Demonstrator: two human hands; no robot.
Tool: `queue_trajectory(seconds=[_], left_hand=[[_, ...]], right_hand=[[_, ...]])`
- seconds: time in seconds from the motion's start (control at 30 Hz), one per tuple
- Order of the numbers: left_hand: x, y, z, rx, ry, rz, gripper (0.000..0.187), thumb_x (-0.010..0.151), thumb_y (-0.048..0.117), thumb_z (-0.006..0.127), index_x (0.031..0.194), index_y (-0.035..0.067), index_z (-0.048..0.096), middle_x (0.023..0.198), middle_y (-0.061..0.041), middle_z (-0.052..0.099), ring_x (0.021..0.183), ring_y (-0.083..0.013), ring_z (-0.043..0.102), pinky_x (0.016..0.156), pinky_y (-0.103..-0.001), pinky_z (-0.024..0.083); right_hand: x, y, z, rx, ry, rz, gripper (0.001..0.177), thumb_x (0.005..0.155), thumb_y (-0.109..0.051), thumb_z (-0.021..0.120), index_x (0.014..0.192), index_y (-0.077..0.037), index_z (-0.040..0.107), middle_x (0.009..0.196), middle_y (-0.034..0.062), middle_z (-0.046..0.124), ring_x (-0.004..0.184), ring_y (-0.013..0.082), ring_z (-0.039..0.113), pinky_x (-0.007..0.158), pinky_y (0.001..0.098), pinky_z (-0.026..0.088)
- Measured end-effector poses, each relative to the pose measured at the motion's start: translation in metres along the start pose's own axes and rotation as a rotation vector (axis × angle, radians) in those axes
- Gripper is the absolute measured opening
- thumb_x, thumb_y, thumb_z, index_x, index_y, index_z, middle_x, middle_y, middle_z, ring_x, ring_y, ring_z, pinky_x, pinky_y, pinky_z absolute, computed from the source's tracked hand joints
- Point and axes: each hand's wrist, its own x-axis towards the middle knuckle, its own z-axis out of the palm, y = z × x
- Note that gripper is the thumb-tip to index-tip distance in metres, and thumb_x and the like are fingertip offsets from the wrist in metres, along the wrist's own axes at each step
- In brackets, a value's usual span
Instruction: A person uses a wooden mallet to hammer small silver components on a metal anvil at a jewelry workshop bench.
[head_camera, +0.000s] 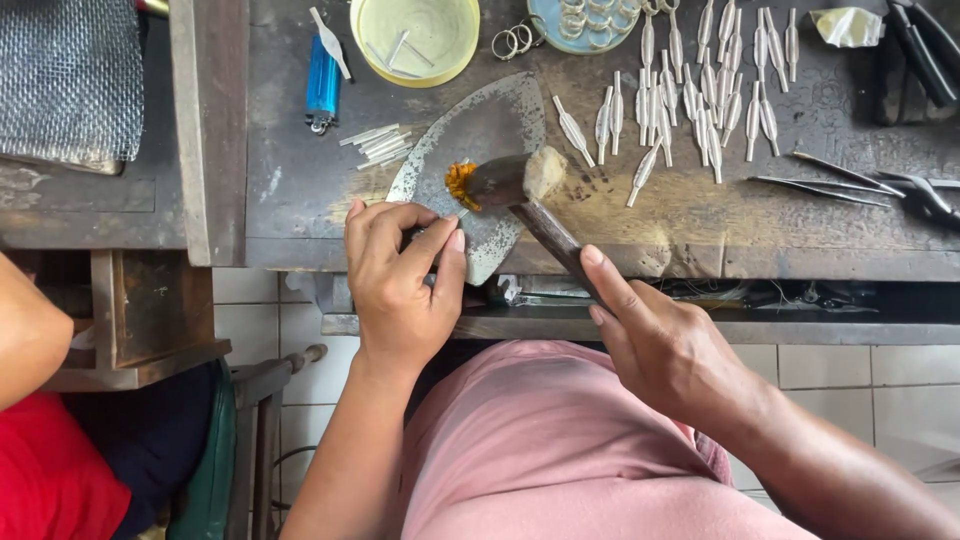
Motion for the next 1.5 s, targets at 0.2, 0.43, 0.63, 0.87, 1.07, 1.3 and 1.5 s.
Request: queue_trajectory(seconds=[0.2, 0.43, 0.63, 0.87, 1.07, 1.3, 1.5], left_hand=[[-0.003, -0.001, -0.002, -0.04, 0.069, -0.053, 0.005, 0.08, 0.0, 0.057, 0.079, 0.001, 0.062, 0.08, -0.009, 0.052, 0.077, -0.0259, 0.052, 0.09, -0.05, 0.036], [0.0, 0.002, -0.006, -0.054, 0.087, -0.08, 0.009, 0.081, 0.002, 0.054, 0.077, -0.001, 0.062, 0.08, -0.01, 0.052, 0.078, -0.0266, 0.05, 0.088, -0.047, 0.039], [0.003, 0.001, -0.006, -0.08, 0.14, -0.052, 0.006, 0.081, -0.001, 0.055, 0.081, -0.004, 0.061, 0.081, -0.012, 0.053, 0.08, -0.0286, 0.049, 0.074, -0.038, 0.045], [0.003, 0.004, -0.009, -0.06, 0.116, -0.089, 0.01, 0.081, 0.002, 0.053, 0.077, -0.004, 0.06, 0.079, -0.011, 0.053, 0.081, -0.028, 0.049, 0.074, -0.036, 0.044], [0.003, 0.003, -0.008, -0.07, 0.141, -0.084, 0.009, 0.081, 0.0, 0.053, 0.076, -0.004, 0.059, 0.079, -0.011, 0.052, 0.08, -0.0277, 0.049, 0.073, -0.036, 0.044], [0.002, 0.001, -0.007, -0.07, 0.124, -0.071, 0.007, 0.081, 0.0, 0.054, 0.078, -0.003, 0.06, 0.08, -0.012, 0.053, 0.08, -0.028, 0.049, 0.074, -0.037, 0.044], [-0.001, 0.001, -0.005, -0.069, 0.078, -0.074, 0.006, 0.08, 0.002, 0.055, 0.078, -0.001, 0.06, 0.08, -0.01, 0.053, 0.078, -0.0271, 0.05, 0.083, -0.043, 0.04]], right_hand=[[0.0, -0.005, -0.006, 0.03, 0.043, -0.081, 0.054, 0.088, -0.006, 0.048, 0.135, -0.003, 0.021, 0.074, 0.0116, 0.049, 0.052, 0.0226, 0.04, 0.045, 0.0331, 0.036], [0.006, -0.004, 0.001, -0.014, 0.038, -0.087, 0.052, 0.087, -0.005, 0.049, 0.133, 0.003, 0.027, 0.086, 0.0156, 0.056, 0.056, 0.0242, 0.048, 0.048, 0.0332, 0.04], [0.002, -0.006, -0.001, 0.024, 0.091, -0.131, 0.051, 0.088, -0.004, 0.05, 0.133, 0.002, 0.026, 0.091, 0.0192, 0.055, 0.057, 0.0228, 0.047, 0.05, 0.0317, 0.041], [0.005, -0.009, 0.001, 0.024, 0.006, -0.094, 0.049, 0.087, -0.006, 0.048, 0.132, 0.002, 0.029, 0.068, 0.0084, 0.042, 0.05, 0.0202, 0.039, 0.045, 0.0319, 0.036], [0.004, -0.011, 0.003, 0.004, 0.028, -0.121, 0.049, 0.089, -0.006, 0.048, 0.132, 0.001, 0.028, 0.067, 0.007, 0.04, 0.05, 0.0188, 0.036, 0.043, 0.031, 0.036], [0.0, 0.0, 0.005, 0.017, 0.086, -0.088, 0.053, 0.087, -0.005, 0.051, 0.133, 0.002, 0.026, 0.089, 0.0201, 0.057, 0.056, 0.024, 0.048, 0.047, 0.0337, 0.041], [-0.003, 0.001, 0.005, 0.019, 0.102, -0.052, 0.054, 0.086, -0.004, 0.051, 0.133, 0.002, 0.027, 0.089, 0.0206, 0.055, 0.059, 0.0257, 0.05, 0.053, 0.0337, 0.042]])
